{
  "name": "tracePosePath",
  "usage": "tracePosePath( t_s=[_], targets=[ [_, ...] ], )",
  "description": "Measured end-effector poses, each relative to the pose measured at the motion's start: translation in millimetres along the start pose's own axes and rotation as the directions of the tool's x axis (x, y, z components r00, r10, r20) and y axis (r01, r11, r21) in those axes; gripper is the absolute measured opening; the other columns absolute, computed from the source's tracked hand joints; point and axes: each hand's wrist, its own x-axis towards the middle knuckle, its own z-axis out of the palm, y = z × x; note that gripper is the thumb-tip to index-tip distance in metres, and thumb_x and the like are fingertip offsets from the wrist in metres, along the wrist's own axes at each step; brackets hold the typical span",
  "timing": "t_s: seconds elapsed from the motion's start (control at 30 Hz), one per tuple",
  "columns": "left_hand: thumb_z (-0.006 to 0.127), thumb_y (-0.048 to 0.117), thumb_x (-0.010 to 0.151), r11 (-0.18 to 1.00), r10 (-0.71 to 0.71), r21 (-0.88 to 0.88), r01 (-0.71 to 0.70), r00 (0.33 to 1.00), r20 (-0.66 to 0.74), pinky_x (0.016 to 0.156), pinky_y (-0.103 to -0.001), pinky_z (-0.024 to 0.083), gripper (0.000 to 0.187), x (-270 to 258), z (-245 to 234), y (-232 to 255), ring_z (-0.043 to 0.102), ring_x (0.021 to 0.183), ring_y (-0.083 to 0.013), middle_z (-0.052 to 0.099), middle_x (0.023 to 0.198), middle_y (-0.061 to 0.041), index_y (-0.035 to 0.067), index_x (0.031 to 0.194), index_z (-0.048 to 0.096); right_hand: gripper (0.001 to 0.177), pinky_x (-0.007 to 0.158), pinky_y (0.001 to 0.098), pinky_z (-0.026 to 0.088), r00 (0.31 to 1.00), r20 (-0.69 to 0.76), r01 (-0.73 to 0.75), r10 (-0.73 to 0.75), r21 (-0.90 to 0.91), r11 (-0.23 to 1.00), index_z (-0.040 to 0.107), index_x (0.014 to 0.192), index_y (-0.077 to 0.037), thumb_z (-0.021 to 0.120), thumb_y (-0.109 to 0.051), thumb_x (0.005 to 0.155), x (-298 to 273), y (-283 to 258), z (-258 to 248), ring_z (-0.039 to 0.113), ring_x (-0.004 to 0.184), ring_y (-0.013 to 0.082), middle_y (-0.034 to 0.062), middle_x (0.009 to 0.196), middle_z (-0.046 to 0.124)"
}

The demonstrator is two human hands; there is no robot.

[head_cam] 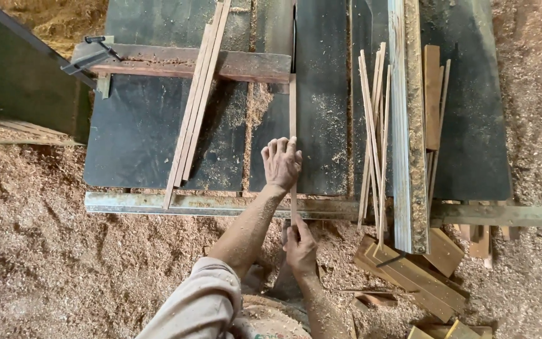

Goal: Handling and organizing thin wood strips on a table saw workbench after cutting.

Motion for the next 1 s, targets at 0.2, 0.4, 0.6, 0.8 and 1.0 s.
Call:
tracePosePath(
  t_s=[0.2,0.4,0.6,0.8,1.0],
  targets=[
    [0.06,0.031,0.092,1.0,-0.008,0.006,0.008,1.0,-0.01,0.099,-0.045,0.037,0.039,9.8,-2.5,-1.0,0.049,0.115,-0.0266,0.057,0.111,-0.007,0.015,0.127,0.067,0.038,0.037,0.0306,0.061,0.999,0.037,-0.018,0.018,-0.02,1.0,0.068,0.131,-0.006,0.065,-0.013,0.094,6.2,3.3,4.0,0.072,0.051,0.024,0.0215,0.089,0.072],
    [0.059,0.031,0.092,1.0,-0.012,0.005,0.012,1.0,-0.021,0.098,-0.046,0.037,0.036,20.5,-2.8,-4.9,0.049,0.113,-0.0269,0.056,0.11,-0.006,0.016,0.124,0.069,0.039,0.039,0.0294,0.06,0.997,0.077,-0.017,0.017,0.0,1.0,0.066,0.134,-0.004,0.065,-0.011,0.095,17.0,-1.6,5.2,0.072,0.051,0.022,0.019,0.086,0.071],
    [0.06,0.032,0.092,1.0,-0.028,0.003,0.028,0.999,-0.031,0.098,-0.048,0.037,0.036,32.7,4.4,-7.6,0.049,0.114,-0.028,0.056,0.11,-0.006,0.018,0.123,0.07,0.041,0.055,0.0394,0.062,0.995,0.092,0.045,-0.03,-0.167,0.985,0.064,0.138,-0.009,0.063,-0.015,0.097,31.1,3.1,13.5,0.073,0.073,0.0305,0.019,0.098,0.068],
    [0.061,0.031,0.09,0.999,-0.031,-0.012,0.031,0.997,-0.067,0.097,-0.048,0.038,0.035,49.0,14.3,-12.5,0.05,0.112,-0.0285,0.056,0.109,-0.006,0.019,0.121,0.07,0.044,0.066,0.0461,0.065,0.992,0.071,0.124,-0.104,-0.402,0.907,0.063,0.141,-0.024,0.061,-0.019,0.098,47.6,-6.2,21.3,0.073,0.083,0.0366,0.0082,0.106,0.06],
    [0.063,0.031,0.089,0.999,-0.041,-0.012,0.041,0.996,-0.083,0.097,-0.049,0.038,0.036,68.0,25.0,-18.0,0.049,0.112,-0.0291,0.055,0.108,-0.006,0.02,0.122,0.07,0.037,0.072,0.0428,0.052,0.926,0.108,0.336,-0.363,-0.676,0.656,0.067,0.131,-0.016,0.063,-0.023,0.095,78.2,7.4,30.8,0.063,0.091,0.0289,0.0052,0.104,0.057]
  ],
)
